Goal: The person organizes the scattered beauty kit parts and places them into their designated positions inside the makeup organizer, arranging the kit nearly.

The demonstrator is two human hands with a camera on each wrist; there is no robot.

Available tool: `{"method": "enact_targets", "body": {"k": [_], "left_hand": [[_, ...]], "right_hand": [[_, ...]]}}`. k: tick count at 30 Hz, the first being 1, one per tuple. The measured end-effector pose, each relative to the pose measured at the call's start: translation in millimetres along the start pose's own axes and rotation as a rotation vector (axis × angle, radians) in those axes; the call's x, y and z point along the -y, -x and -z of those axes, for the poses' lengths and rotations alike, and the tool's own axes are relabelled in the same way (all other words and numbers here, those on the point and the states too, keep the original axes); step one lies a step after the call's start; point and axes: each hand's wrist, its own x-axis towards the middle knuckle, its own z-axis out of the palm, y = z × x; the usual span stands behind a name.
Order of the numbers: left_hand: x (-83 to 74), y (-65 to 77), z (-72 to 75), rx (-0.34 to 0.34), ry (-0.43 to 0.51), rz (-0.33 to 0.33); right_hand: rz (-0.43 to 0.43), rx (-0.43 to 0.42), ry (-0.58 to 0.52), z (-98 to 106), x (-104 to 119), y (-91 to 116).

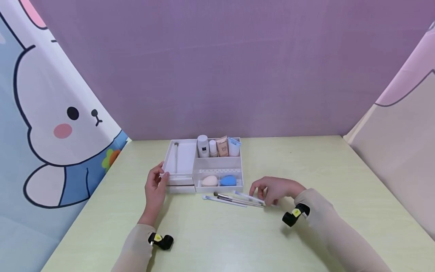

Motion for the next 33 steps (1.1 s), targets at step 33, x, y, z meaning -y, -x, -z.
{"method": "enact_targets", "body": {"k": [33], "left_hand": [[-23.7,5.0,-2.4,-0.002,-0.005,0.021]], "right_hand": [[0.138,-0.110,-0.325,-3.5,19.9,-20.8]]}}
